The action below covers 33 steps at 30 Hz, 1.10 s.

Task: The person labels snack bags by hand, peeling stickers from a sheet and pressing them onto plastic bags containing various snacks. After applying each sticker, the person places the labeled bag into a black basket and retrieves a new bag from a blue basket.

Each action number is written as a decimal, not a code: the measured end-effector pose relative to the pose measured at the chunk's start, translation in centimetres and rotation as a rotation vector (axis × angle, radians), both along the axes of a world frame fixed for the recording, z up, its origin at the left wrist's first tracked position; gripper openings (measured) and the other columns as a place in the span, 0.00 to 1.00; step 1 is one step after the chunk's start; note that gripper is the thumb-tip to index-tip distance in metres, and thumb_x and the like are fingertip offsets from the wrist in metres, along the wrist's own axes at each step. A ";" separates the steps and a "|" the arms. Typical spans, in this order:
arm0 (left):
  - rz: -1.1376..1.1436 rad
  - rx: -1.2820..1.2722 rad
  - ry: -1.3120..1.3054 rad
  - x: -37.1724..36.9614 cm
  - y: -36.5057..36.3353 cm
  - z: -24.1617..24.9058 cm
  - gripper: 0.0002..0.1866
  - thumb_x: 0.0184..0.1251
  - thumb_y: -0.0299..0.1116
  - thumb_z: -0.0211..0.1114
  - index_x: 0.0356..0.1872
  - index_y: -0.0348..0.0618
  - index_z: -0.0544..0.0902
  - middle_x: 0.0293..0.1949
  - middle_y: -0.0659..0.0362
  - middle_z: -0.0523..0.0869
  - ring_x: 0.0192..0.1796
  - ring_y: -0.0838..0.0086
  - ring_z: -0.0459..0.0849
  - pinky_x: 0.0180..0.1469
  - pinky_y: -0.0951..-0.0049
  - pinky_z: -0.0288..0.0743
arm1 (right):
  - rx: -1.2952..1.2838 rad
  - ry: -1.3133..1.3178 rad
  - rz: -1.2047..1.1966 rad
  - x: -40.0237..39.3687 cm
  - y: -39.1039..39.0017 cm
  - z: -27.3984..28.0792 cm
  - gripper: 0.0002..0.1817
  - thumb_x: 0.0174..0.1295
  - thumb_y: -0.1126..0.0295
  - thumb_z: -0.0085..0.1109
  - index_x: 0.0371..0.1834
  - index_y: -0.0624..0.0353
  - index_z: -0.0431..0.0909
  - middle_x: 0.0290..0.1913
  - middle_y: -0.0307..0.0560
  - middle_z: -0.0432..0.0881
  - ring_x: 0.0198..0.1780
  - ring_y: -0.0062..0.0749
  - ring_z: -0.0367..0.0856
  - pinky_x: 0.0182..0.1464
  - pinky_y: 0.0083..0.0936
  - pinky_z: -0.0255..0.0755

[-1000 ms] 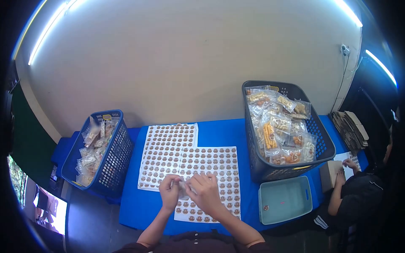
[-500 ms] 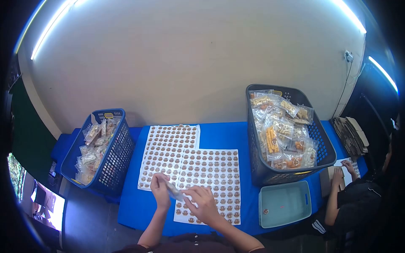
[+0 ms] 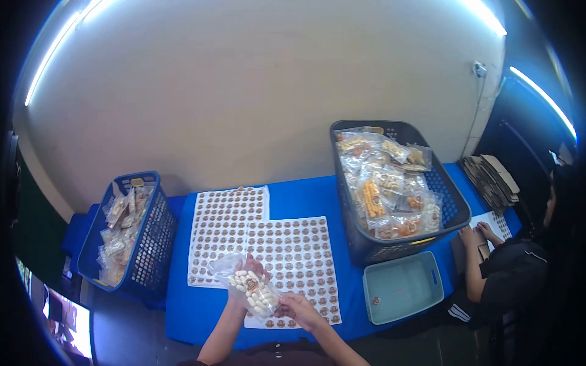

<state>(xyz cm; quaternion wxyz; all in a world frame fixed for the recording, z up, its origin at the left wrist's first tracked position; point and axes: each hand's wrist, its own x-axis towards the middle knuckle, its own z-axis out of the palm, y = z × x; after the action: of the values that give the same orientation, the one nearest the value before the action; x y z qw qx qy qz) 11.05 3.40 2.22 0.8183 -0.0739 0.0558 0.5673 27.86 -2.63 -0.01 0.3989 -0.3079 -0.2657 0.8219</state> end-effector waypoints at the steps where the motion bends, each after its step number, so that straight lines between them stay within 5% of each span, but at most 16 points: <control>1: -0.047 0.060 0.040 0.1 -0.2 0.1 0.24 0.66 0.48 0.43 0.56 0.43 0.65 0.48 0.55 0.74 0.56 0.67 0.68 0.61 0.61 0.56 | 0.004 -0.066 -0.078 0.6 0.3 0.6 0.12 0.61 0.70 0.46 0.39 0.69 0.73 0.34 0.48 0.79 0.34 0.28 0.78 0.40 0.25 0.72; 5: -0.220 0.103 0.455 -0.9 -1.2 -1.1 0.29 0.68 0.51 0.34 0.64 0.43 0.52 0.62 0.52 0.59 0.64 0.60 0.58 0.63 0.58 0.52 | 0.250 -0.221 -0.304 5.4 2.4 3.4 0.10 0.60 0.70 0.48 0.36 0.66 0.74 0.34 0.48 0.79 0.33 0.28 0.78 0.39 0.23 0.73; 10: -0.217 0.089 0.495 -2.5 -3.2 -2.3 0.26 0.68 0.47 0.36 0.62 0.44 0.56 0.61 0.55 0.61 0.61 0.64 0.62 0.60 0.59 0.56 | 0.475 -0.079 -0.740 12.9 6.9 10.0 0.14 0.63 0.64 0.45 0.42 0.63 0.72 0.33 0.47 0.78 0.31 0.27 0.76 0.37 0.21 0.73; 15: -0.069 -0.014 0.473 -5.2 -4.0 -3.7 0.20 0.67 0.40 0.40 0.56 0.42 0.62 0.55 0.57 0.68 0.58 0.65 0.67 0.57 0.62 0.62 | 0.296 0.030 -0.795 14.2 7.7 13.1 0.19 0.65 0.61 0.40 0.48 0.67 0.66 0.38 0.51 0.75 0.35 0.27 0.74 0.42 0.21 0.69; 25: 0.206 -0.145 0.655 -11.2 -5.3 -5.8 0.15 0.63 0.34 0.52 0.49 0.43 0.67 0.47 0.60 0.71 0.49 0.71 0.72 0.51 0.72 0.66 | 0.262 -0.414 -0.438 7.0 2.6 5.9 0.12 0.61 0.71 0.46 0.44 0.66 0.72 0.32 0.45 0.77 0.33 0.25 0.75 0.40 0.20 0.71; 33: 0.691 -0.049 1.042 -20.1 -6.6 1.3 0.10 0.64 0.29 0.51 0.45 0.41 0.71 0.40 0.60 0.76 0.42 0.77 0.75 0.45 0.79 0.68 | 0.156 -0.531 -0.377 5.5 0.7 1.1 0.11 0.61 0.71 0.45 0.44 0.65 0.71 0.32 0.44 0.77 0.29 0.21 0.75 0.32 0.16 0.69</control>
<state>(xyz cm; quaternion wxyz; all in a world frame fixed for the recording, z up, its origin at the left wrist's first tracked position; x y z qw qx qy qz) -9.07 -3.15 3.56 0.4510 0.1800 0.4336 0.7591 33.37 -1.88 1.11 0.4830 -0.5238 -0.3608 0.6018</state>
